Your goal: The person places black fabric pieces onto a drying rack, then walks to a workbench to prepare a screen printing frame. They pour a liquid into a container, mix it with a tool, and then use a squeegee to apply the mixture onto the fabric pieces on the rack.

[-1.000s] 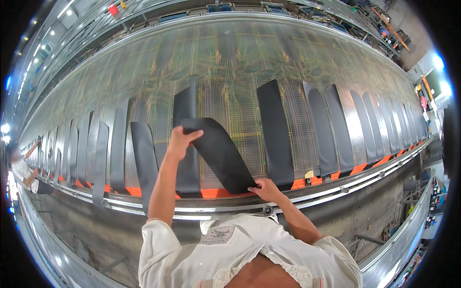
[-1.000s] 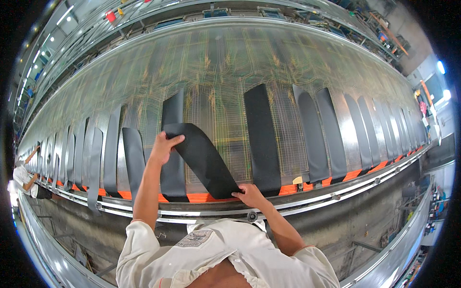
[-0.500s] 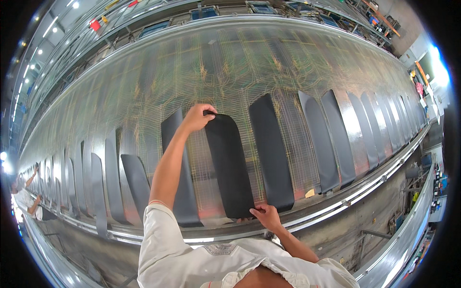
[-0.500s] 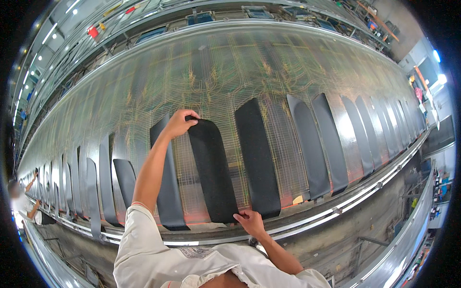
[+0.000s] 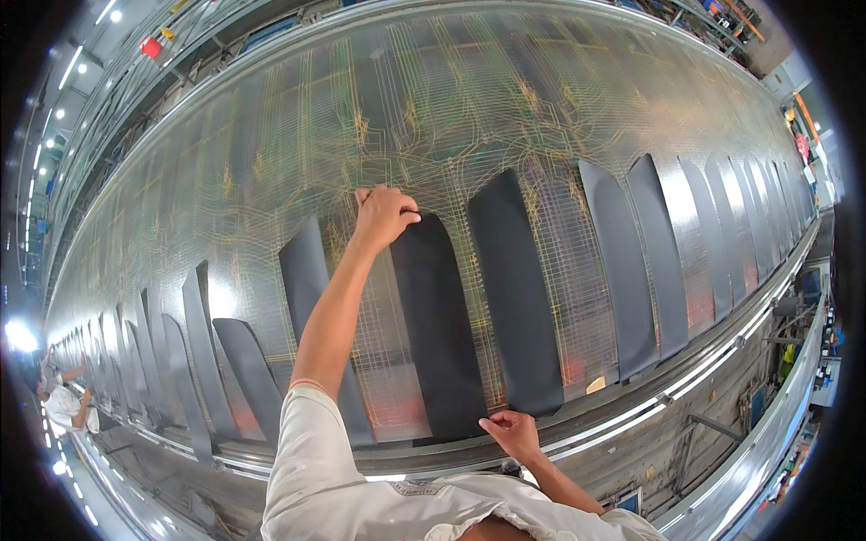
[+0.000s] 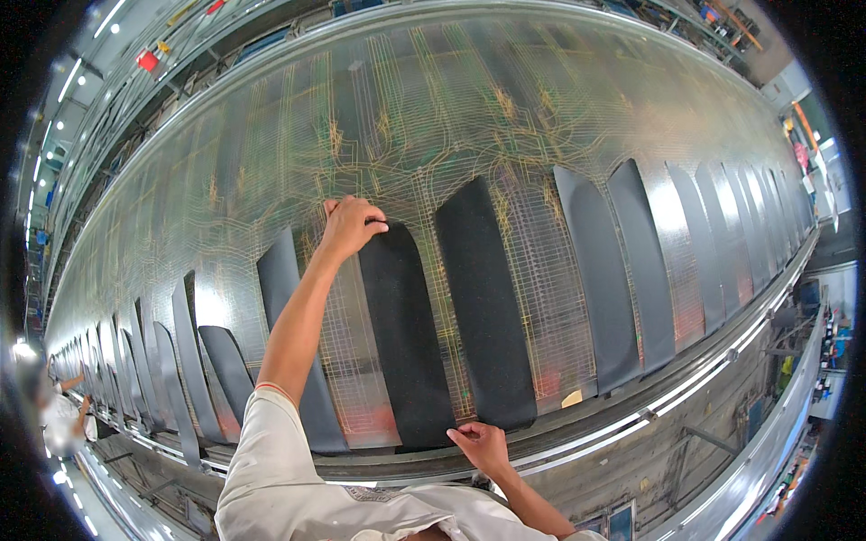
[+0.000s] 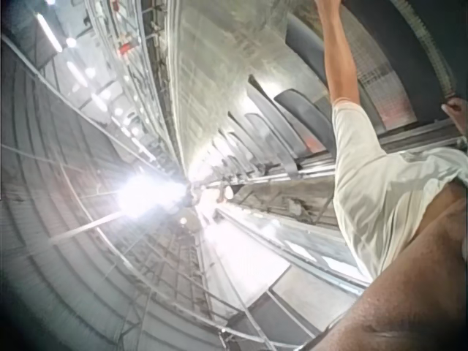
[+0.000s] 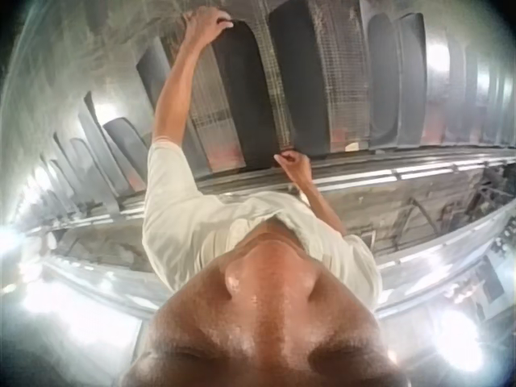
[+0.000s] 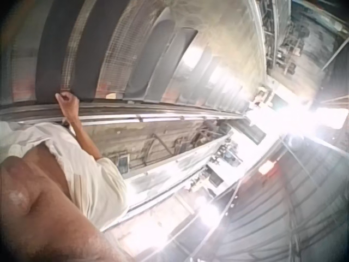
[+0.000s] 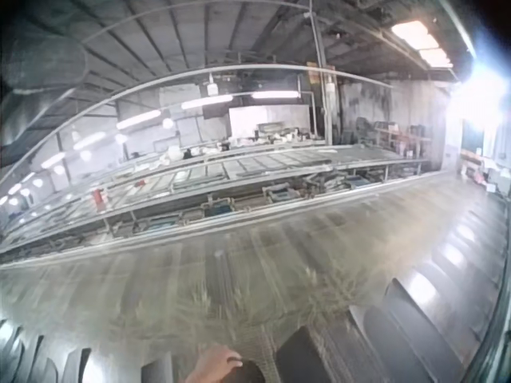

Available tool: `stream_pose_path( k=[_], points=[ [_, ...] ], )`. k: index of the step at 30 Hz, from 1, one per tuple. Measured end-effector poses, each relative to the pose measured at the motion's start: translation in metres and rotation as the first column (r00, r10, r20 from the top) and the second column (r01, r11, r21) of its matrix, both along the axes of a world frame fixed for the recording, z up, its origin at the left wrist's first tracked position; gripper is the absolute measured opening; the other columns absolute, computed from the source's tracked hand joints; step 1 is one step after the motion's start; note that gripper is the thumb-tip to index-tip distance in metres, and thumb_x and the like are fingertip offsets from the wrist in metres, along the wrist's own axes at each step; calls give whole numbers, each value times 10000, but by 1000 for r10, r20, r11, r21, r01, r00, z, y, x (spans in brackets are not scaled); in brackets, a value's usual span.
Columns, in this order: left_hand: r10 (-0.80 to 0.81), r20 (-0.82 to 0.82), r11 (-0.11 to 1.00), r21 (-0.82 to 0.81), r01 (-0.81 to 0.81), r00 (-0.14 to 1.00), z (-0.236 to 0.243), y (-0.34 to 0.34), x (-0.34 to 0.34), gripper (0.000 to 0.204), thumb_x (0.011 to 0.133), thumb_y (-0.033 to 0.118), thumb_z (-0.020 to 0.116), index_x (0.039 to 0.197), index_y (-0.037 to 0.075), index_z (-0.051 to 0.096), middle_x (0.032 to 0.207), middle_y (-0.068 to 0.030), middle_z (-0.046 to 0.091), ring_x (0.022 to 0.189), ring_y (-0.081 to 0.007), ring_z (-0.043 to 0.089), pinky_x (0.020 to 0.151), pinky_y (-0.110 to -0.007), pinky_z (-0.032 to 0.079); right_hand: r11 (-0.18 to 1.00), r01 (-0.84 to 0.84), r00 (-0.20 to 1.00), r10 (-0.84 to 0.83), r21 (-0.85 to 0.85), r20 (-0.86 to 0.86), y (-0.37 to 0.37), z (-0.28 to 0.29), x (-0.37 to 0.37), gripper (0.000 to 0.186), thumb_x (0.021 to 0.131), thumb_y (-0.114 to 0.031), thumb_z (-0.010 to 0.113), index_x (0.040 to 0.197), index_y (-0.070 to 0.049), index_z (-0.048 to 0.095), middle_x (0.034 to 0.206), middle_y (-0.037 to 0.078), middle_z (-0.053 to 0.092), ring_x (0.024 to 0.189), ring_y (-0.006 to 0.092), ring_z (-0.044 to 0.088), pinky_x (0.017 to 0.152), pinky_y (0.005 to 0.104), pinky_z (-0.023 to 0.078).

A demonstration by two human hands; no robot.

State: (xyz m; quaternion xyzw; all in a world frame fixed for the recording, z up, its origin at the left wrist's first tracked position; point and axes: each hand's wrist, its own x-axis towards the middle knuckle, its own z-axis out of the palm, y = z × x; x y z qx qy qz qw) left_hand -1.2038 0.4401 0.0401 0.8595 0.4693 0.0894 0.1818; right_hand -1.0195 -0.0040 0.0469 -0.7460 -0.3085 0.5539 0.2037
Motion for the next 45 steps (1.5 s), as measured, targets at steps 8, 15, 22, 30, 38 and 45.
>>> stream_pose_path(
  k=[8, 15, 22, 30, 38, 45],
  points=[
    [97, 61, 986, -142, -88, 993, 5, 1, 9, 207, 853, 329, 791, 967, 156, 801, 884, -57, 695, 965, -196, 573, 900, -395, 238, 999, 27, 1000, -28, 21, 8, -4, 5, 9, 317, 864, -307, 808, 893, 5, 766, 696, 60, 720, 635, 65, 633, 599, 260, 494],
    [105, 35, 978, -184, -97, 994, 2, 12, 27, 219, 859, 354, 793, 926, 146, 803, 860, -45, 703, 946, -196, 572, 890, -397, 230, 997, 68, 998, -68, -31, 12, -2, 2, 9, 305, 860, -299, 810, 917, -2, 770, 732, 48, 734, 674, 75, 660, 632, 255, 511],
    [100, 46, 982, -167, -91, 994, -3, 20, 34, 215, 844, 350, 797, 851, 136, 800, 643, -31, 623, 733, -178, 540, 820, -385, 221, 994, 101, 995, -100, 41, -25, -4, 2, 9, 275, 869, -259, 806, 933, 6, 770, 748, 44, 738, 686, 65, 656, 651, 240, 515],
    [143, 41, 967, -217, -131, 989, -3, 21, 40, 218, 833, 348, 809, 814, 131, 800, 559, -19, 561, 621, -174, 515, 831, -414, 236, 993, 83, 997, -83, 88, -8, -1, 0, 10, 273, 868, -266, 800, 915, 2, 772, 747, 64, 746, 670, 93, 673, 642, 259, 520],
    [180, 112, 945, -296, -140, 977, -9, 25, 37, 217, 840, 337, 811, 837, 121, 805, 585, -1, 595, 646, -185, 569, 946, -613, 349, 995, 67, 998, -67, 73, 1, -1, -1, 10, 270, 864, -270, 800, 908, -5, 776, 758, 75, 751, 696, 106, 697, 660, 268, 532],
    [233, 108, 899, -402, -172, 966, -4, 27, 38, 204, 811, 315, 828, 818, 113, 797, 709, -19, 709, 756, -221, 655, 995, -671, 284, 994, 74, 997, -74, 78, 6, -1, -2, 10, 253, 867, -261, 796, 902, -11, 779, 765, 72, 754, 705, 112, 704, 671, 268, 537]
  ],
)
